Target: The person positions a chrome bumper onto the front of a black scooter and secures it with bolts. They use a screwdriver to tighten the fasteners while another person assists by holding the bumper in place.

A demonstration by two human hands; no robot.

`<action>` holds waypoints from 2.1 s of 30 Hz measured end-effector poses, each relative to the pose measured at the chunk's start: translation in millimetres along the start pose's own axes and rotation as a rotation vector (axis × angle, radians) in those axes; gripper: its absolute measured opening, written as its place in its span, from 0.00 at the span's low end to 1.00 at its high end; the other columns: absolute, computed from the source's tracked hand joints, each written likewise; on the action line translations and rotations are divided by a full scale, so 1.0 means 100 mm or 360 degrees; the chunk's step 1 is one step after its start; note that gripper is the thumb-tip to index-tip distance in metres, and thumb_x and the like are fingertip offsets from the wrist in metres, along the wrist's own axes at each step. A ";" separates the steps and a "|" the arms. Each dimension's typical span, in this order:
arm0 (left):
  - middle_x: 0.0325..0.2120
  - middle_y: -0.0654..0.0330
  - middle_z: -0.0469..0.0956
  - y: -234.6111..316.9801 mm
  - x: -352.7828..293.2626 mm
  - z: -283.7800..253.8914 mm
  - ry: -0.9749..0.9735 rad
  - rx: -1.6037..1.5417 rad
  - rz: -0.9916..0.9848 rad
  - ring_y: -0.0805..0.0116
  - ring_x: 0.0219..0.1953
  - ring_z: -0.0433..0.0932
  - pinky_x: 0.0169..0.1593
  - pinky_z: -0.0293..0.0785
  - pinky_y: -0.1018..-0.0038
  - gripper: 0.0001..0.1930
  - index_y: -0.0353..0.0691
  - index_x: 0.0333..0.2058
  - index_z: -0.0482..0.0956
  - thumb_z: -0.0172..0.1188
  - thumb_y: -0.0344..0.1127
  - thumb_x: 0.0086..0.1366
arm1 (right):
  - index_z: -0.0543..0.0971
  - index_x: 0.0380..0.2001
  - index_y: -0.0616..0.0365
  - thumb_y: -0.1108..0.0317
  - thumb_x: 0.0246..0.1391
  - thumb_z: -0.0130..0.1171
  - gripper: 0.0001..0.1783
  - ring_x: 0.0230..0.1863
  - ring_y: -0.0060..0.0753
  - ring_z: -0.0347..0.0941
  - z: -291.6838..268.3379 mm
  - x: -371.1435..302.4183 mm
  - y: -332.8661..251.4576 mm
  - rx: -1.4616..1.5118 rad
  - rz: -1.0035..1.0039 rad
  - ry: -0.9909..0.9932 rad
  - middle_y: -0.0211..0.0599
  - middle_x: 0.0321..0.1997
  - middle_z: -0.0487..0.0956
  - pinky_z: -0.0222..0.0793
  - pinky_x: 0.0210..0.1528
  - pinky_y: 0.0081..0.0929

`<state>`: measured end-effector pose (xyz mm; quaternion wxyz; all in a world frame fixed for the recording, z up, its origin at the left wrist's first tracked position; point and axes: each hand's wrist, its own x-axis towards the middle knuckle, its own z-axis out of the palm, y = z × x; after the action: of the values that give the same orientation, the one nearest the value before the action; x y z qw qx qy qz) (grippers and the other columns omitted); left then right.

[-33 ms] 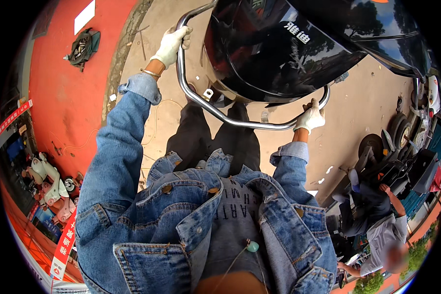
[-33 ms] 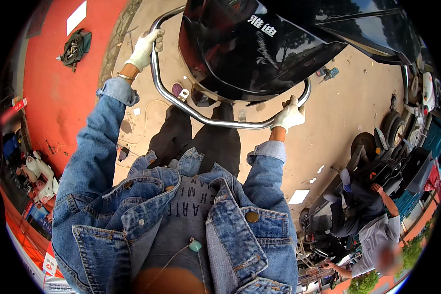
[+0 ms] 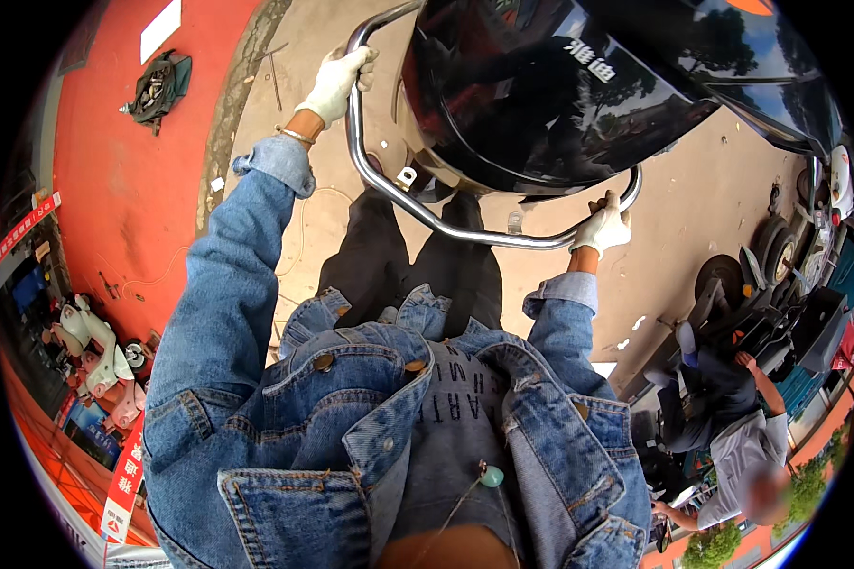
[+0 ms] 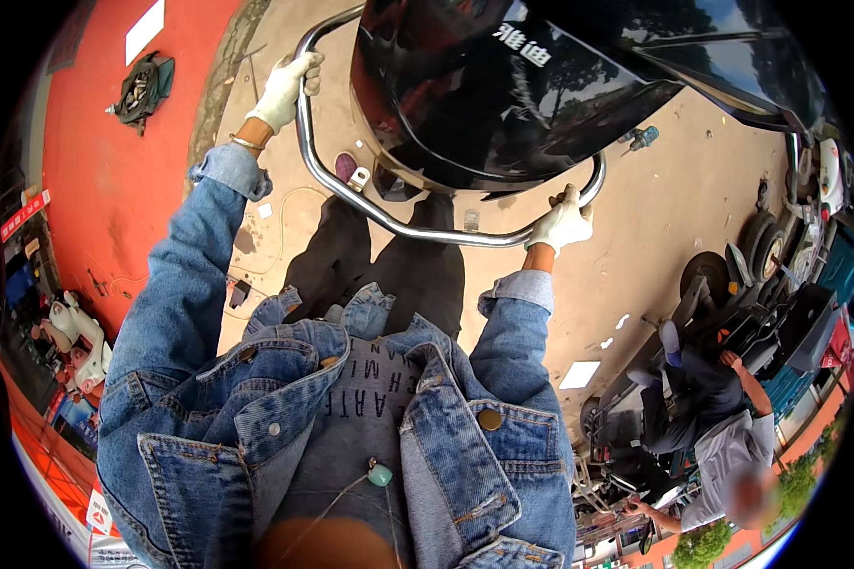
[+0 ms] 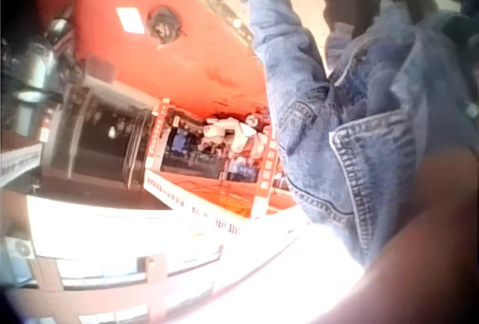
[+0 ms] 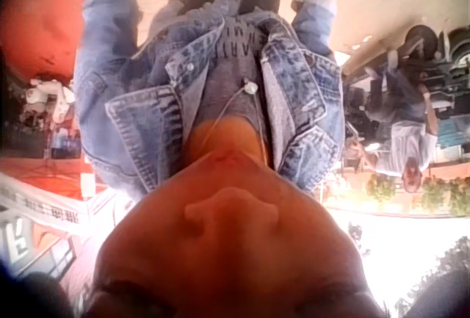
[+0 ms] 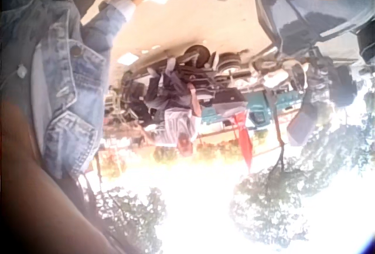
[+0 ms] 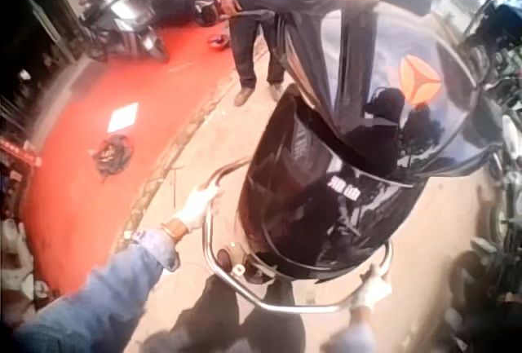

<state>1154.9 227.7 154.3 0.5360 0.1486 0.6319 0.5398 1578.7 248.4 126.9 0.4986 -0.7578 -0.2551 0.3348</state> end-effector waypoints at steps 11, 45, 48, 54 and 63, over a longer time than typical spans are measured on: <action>0.17 0.69 0.67 -0.80 0.38 -0.32 0.0031 0.0182 -0.0186 0.79 0.16 0.65 0.19 0.60 0.82 0.07 0.40 0.31 0.72 0.59 0.33 0.57 | 0.70 0.17 0.62 0.76 0.43 0.56 0.06 0.15 0.23 0.63 -0.03 -0.57 0.79 -0.0047 0.0097 0.0446 0.31 0.15 0.68 0.62 0.19 0.19; 0.17 0.68 0.67 -0.94 1.27 -0.50 -0.0357 -0.0318 -0.0643 0.79 0.13 0.66 0.16 0.62 0.81 0.10 0.40 0.37 0.65 0.56 0.27 0.61 | 0.75 0.42 0.58 0.66 0.53 0.53 0.13 0.37 0.31 0.72 -0.50 -0.16 1.54 -0.0144 0.0685 -0.0218 0.32 0.34 0.77 0.70 0.38 0.30; 0.18 0.68 0.67 -0.95 1.26 -0.41 -0.0357 -0.0460 -0.0642 0.79 0.14 0.67 0.16 0.62 0.81 0.11 0.40 0.39 0.64 0.56 0.26 0.60 | 0.74 0.42 0.58 0.66 0.54 0.53 0.13 0.36 0.31 0.72 -0.53 -0.11 1.57 -0.0153 0.0698 -0.0206 0.31 0.34 0.77 0.70 0.38 0.30; 0.18 0.67 0.67 -0.98 1.33 -0.24 -0.0358 -0.0306 -0.0578 0.78 0.14 0.66 0.16 0.62 0.80 0.14 0.37 0.41 0.63 0.58 0.28 0.60 | 0.74 0.42 0.57 0.67 0.54 0.53 0.13 0.36 0.31 0.73 -0.56 -0.04 1.65 -0.0139 0.0744 -0.0234 0.31 0.33 0.77 0.70 0.38 0.30; 0.20 0.64 0.69 -1.19 1.28 -0.24 -0.0138 -0.0241 -0.0731 0.78 0.15 0.67 0.17 0.64 0.80 0.30 0.32 0.55 0.54 0.60 0.30 0.59 | 0.74 0.43 0.57 0.67 0.54 0.53 0.13 0.35 0.31 0.73 -0.66 0.10 1.70 -0.0145 0.0784 -0.0276 0.31 0.33 0.77 0.70 0.37 0.30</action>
<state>1132.6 269.1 -15.3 0.6809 -0.0166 0.5833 0.4426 1644.8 153.6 -14.4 0.3437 -0.7872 -0.1193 0.4979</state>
